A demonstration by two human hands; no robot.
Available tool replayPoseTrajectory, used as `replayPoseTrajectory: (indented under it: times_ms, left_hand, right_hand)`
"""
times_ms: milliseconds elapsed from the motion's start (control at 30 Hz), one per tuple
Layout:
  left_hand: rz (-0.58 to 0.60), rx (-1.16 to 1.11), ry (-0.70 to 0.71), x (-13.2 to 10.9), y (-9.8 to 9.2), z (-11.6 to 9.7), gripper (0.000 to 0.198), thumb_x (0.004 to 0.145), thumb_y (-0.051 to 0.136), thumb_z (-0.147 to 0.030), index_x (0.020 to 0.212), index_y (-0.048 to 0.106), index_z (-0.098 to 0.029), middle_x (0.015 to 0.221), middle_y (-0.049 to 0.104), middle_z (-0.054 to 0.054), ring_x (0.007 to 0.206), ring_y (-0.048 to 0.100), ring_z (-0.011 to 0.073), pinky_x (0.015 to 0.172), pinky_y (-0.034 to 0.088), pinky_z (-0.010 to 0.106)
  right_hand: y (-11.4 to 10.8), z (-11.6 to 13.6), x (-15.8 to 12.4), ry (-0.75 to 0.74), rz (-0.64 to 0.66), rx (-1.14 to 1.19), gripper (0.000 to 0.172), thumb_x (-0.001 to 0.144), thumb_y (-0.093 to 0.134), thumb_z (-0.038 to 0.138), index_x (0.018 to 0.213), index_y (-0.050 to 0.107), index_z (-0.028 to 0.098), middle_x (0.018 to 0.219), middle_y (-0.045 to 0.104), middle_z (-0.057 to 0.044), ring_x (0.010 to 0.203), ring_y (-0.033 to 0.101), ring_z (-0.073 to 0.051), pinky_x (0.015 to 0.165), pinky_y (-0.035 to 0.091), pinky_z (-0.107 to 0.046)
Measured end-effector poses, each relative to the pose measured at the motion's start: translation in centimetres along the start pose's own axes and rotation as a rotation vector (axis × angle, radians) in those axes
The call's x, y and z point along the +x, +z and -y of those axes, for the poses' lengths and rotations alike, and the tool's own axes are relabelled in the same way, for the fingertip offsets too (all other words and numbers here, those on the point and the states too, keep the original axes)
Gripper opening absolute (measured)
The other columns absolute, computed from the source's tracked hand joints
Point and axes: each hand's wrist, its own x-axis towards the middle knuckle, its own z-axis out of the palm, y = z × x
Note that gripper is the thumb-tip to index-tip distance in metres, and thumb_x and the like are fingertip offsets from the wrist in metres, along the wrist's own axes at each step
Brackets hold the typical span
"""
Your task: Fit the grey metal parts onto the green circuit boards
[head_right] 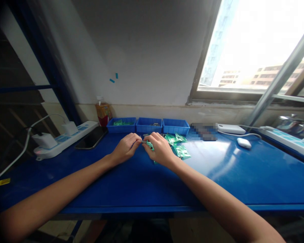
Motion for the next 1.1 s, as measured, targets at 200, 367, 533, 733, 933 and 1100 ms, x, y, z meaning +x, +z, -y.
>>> replayPoseTrajectory:
  times_ms: [200, 367, 533, 733, 933, 1100]
  left_hand:
    - [0.028, 0.109, -0.137, 0.1, 0.5, 2.4, 0.026, 0.094, 0.04, -0.034, 0.105, 0.059, -0.019, 0.103, 0.062, 0.007, 0.097, 0.056, 0.0212, 0.087, 0.044, 0.035]
    - [0.235, 0.23, -0.24, -0.2, 0.7, 4.2, 0.037, 0.091, 0.044, -0.035, 0.125, 0.052, -0.024, 0.123, 0.057, 0.007, 0.107, 0.053, 0.0247, 0.088, 0.045, 0.038]
    - [0.297, 0.26, -0.294, -0.1, 0.3, 3.5, 0.031, 0.091, 0.043, -0.038, 0.115, 0.057, -0.026, 0.12, 0.061, 0.004, 0.11, 0.052, 0.0244, 0.087, 0.042, 0.038]
    - [0.191, 0.357, -0.422, -0.1, 0.1, 3.3, 0.032, 0.085, 0.05, -0.049, 0.096, 0.058, -0.021, 0.099, 0.067, 0.006, 0.096, 0.057, 0.0268, 0.081, 0.041, 0.041]
    - [0.179, 0.369, -0.44, -0.3, 0.2, 4.0, 0.028, 0.088, 0.046, -0.042, 0.087, 0.063, -0.021, 0.095, 0.067, 0.006, 0.094, 0.057, 0.0278, 0.08, 0.041, 0.043]
    - [0.169, 0.323, -0.455, -0.3, 0.1, 4.3, 0.03, 0.088, 0.046, -0.043, 0.08, 0.065, -0.02, 0.092, 0.067, 0.007, 0.093, 0.056, 0.0285, 0.079, 0.043, 0.043]
  right_hand:
    - [0.1, -3.1, 1.3, 0.072, -0.03, -0.175, 0.01, 0.086, 0.055, 0.029, 0.085, 0.061, 0.021, 0.082, 0.06, -0.006, 0.082, 0.054, -0.022, 0.074, 0.045, -0.035]
    - [0.8, -7.7, 3.2, 0.343, -0.015, -0.296, 0.017, 0.085, 0.056, 0.034, 0.085, 0.064, 0.019, 0.086, 0.062, -0.007, 0.088, 0.054, -0.024, 0.077, 0.043, -0.034]
    - [1.6, -9.6, 4.4, 0.518, 0.086, -0.383, 0.023, 0.086, 0.054, 0.036, 0.093, 0.067, 0.018, 0.097, 0.063, -0.009, 0.096, 0.054, -0.024, 0.079, 0.042, -0.032]
    - [2.0, -9.8, 4.6, 0.553, 0.115, -0.392, 0.026, 0.086, 0.053, 0.037, 0.095, 0.068, 0.019, 0.099, 0.063, -0.01, 0.097, 0.053, -0.025, 0.079, 0.041, -0.032]
    - [1.6, -9.4, 4.0, 0.505, 0.092, -0.363, 0.025, 0.086, 0.052, 0.037, 0.091, 0.068, 0.018, 0.092, 0.062, -0.009, 0.094, 0.053, -0.025, 0.078, 0.041, -0.033]
    - [-0.1, -7.5, 2.1, 0.399, 0.064, -0.288, 0.022, 0.086, 0.052, 0.035, 0.084, 0.067, 0.019, 0.086, 0.062, -0.008, 0.088, 0.054, -0.024, 0.078, 0.041, -0.035]
